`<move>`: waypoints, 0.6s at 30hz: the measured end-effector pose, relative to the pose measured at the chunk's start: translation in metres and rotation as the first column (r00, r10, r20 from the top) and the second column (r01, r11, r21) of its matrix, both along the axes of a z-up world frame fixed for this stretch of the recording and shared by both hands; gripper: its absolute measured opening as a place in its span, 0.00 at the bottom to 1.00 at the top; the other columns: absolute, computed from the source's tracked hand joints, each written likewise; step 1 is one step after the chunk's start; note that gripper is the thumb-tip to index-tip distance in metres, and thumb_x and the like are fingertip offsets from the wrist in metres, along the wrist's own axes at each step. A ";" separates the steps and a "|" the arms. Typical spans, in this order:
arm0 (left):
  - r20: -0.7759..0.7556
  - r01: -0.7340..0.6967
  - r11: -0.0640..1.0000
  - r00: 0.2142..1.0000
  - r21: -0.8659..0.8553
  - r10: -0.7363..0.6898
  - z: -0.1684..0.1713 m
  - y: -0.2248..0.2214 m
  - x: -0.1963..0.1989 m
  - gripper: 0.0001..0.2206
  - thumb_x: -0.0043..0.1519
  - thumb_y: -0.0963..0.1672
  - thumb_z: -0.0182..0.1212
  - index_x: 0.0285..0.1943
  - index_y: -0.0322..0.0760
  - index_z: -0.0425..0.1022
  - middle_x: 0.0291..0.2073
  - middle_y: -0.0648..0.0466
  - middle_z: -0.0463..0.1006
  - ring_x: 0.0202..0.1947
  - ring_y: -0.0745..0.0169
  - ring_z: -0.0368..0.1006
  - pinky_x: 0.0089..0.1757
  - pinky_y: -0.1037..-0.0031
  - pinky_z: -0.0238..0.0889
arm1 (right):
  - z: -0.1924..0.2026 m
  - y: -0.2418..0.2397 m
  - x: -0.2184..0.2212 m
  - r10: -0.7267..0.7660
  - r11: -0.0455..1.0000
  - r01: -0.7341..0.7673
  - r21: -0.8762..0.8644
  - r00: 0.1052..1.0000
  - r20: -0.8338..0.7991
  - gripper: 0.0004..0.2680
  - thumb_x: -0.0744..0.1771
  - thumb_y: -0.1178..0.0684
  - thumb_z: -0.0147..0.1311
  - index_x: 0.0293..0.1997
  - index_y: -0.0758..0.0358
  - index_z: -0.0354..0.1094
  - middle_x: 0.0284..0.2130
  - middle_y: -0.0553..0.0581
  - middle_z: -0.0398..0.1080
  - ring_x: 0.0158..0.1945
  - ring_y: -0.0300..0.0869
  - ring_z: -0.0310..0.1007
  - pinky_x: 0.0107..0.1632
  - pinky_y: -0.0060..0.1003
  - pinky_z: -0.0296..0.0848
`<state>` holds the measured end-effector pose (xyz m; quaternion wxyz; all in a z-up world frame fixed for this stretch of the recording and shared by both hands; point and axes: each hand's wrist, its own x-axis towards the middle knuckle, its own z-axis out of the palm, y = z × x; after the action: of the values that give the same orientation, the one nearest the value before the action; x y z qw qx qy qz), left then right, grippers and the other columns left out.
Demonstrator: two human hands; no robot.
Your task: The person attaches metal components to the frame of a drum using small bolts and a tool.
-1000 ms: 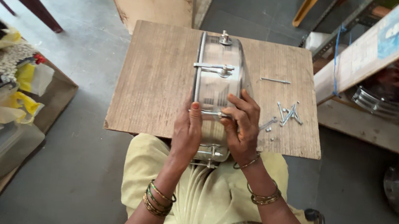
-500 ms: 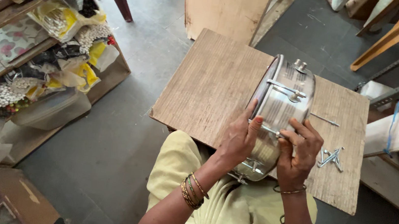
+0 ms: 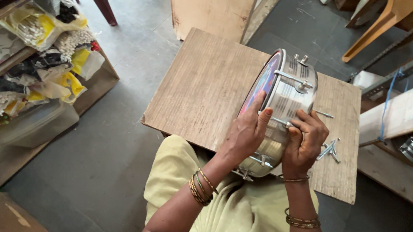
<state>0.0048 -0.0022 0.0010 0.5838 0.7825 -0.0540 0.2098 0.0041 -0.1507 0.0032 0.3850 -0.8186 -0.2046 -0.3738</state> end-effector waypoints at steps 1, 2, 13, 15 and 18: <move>-0.014 0.012 1.000 1.000 0.018 -0.011 0.002 0.000 0.000 0.27 0.73 0.52 0.44 0.75 0.28 0.58 0.63 0.31 0.71 0.62 0.32 0.70 0.56 0.58 0.65 | -0.001 -0.001 -0.001 -0.004 1.000 0.004 0.014 1.000 0.000 0.10 0.74 0.47 0.49 0.48 0.64 0.69 0.56 0.61 0.72 0.66 0.58 0.64 0.70 0.49 0.62; -0.020 0.052 0.998 0.998 -0.019 -0.053 0.005 0.002 -0.001 0.28 0.73 0.52 0.45 0.75 0.28 0.58 0.62 0.30 0.71 0.61 0.32 0.71 0.55 0.58 0.66 | -0.003 -0.001 -0.003 -0.014 1.000 0.014 0.012 1.000 0.011 0.10 0.74 0.47 0.48 0.48 0.64 0.68 0.56 0.61 0.71 0.67 0.57 0.64 0.70 0.49 0.61; -0.004 0.047 0.980 0.999 0.193 -0.047 0.026 0.015 0.049 0.37 0.73 0.55 0.54 0.77 0.21 0.46 0.61 0.20 0.68 0.64 0.25 0.68 0.59 0.54 0.62 | -0.052 0.001 -0.059 -0.002 0.999 0.005 -0.032 0.995 0.102 0.06 0.73 0.51 0.49 0.44 0.60 0.68 0.55 0.56 0.70 0.68 0.54 0.60 0.70 0.50 0.60; 0.045 -0.052 0.942 0.998 0.330 0.039 0.025 0.011 0.068 0.35 0.72 0.53 0.54 0.76 0.23 0.47 0.58 0.21 0.70 0.60 0.25 0.69 0.55 0.52 0.63 | -0.050 0.004 -0.071 0.061 0.998 -0.059 -0.022 0.996 0.064 0.06 0.72 0.51 0.51 0.45 0.60 0.69 0.56 0.57 0.70 0.69 0.55 0.60 0.70 0.50 0.60; -0.290 0.005 0.955 0.953 0.295 0.084 0.031 0.015 0.071 0.31 0.71 0.50 0.50 0.78 0.27 0.47 0.53 0.24 0.74 0.54 0.27 0.72 0.52 0.51 0.65 | -0.038 -0.002 -0.069 0.110 0.994 -0.110 -0.015 0.994 0.021 0.06 0.71 0.51 0.53 0.47 0.61 0.71 0.58 0.57 0.70 0.69 0.55 0.61 0.69 0.49 0.62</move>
<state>0.0761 0.0132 0.0321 0.4587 0.8837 0.0204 0.0903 -0.0647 -0.1522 -0.0352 0.3970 -0.8047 -0.2563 -0.3594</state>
